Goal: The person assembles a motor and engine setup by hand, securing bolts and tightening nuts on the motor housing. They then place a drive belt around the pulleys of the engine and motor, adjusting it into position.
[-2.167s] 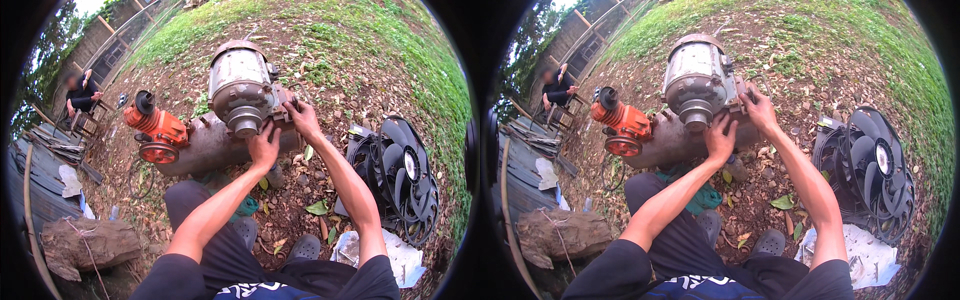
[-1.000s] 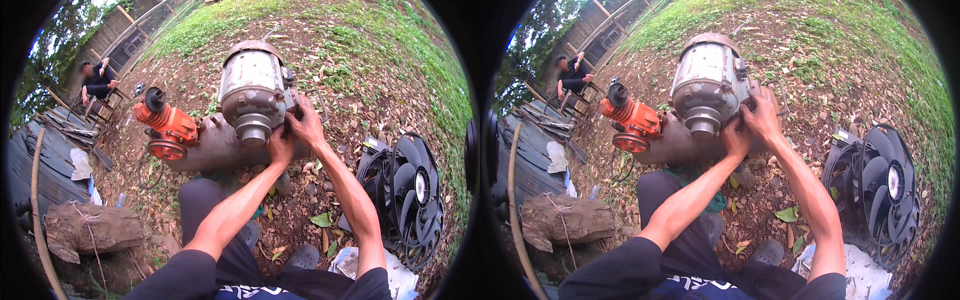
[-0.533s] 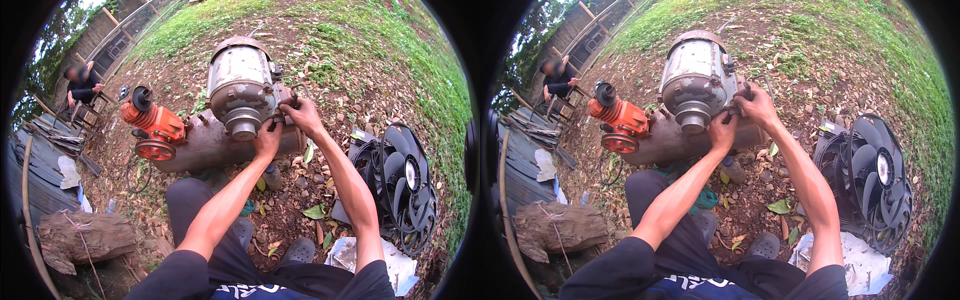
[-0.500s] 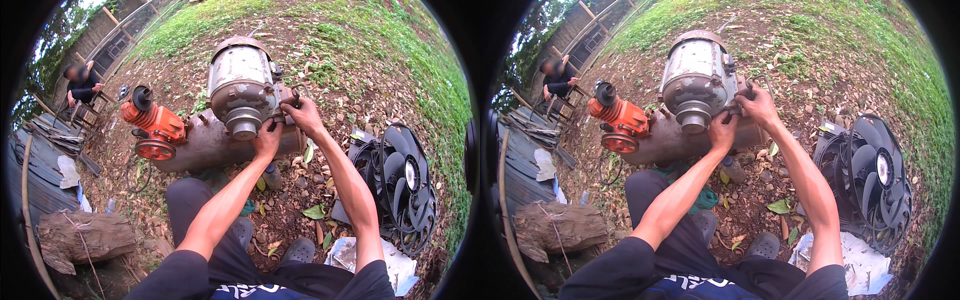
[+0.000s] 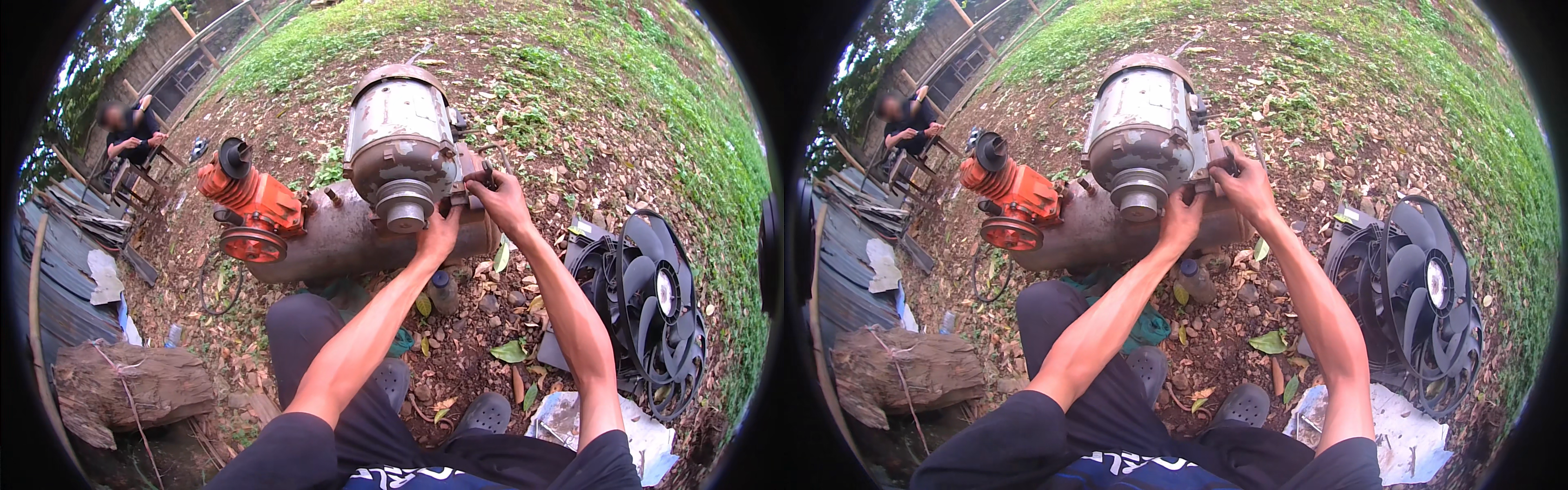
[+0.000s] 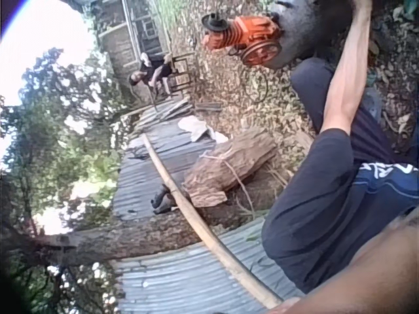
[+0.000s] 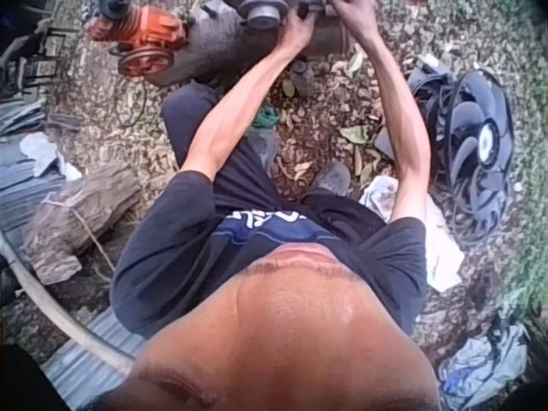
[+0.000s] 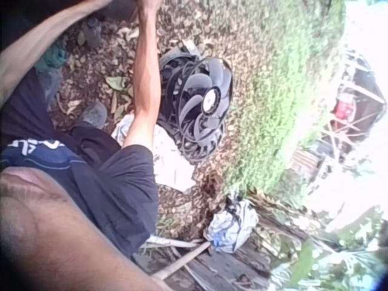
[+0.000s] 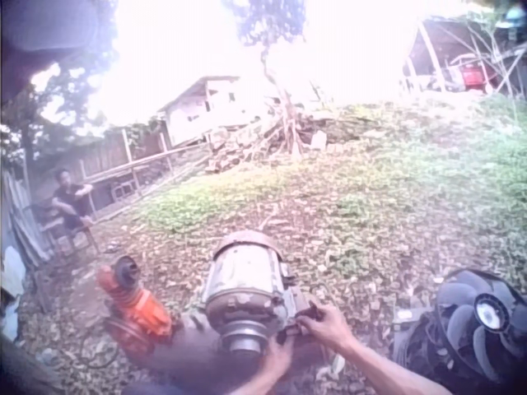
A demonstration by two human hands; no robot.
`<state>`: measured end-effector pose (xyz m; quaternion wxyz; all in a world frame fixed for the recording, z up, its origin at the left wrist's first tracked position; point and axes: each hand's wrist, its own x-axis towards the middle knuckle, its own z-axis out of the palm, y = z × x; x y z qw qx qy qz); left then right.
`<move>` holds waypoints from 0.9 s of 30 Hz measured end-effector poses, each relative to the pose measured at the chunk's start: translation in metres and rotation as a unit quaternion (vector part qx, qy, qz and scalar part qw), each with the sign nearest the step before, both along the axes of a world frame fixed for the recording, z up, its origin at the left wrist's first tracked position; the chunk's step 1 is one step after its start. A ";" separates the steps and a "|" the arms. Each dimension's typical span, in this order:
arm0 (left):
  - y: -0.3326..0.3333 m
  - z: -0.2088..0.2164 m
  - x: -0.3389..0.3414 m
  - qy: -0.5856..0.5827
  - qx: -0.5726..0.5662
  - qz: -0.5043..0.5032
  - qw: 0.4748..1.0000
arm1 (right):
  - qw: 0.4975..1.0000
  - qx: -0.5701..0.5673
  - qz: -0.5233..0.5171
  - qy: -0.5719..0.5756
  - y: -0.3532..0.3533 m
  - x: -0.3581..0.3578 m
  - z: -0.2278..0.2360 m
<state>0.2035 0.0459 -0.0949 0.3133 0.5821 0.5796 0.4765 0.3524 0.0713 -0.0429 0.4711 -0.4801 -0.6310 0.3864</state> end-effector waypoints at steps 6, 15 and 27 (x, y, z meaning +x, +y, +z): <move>-0.004 -0.010 -0.012 -0.122 -0.004 -0.072 0.990 | 1.000 0.017 0.005 0.000 -0.005 -0.003 -0.002; -0.019 0.033 0.005 -0.303 -0.183 -0.080 0.932 | 0.975 0.155 -0.042 -0.156 -0.007 -0.014 0.014; -0.014 0.033 0.012 -0.511 -0.192 -0.063 0.836 | 0.975 0.151 0.029 -0.159 0.009 -0.002 0.003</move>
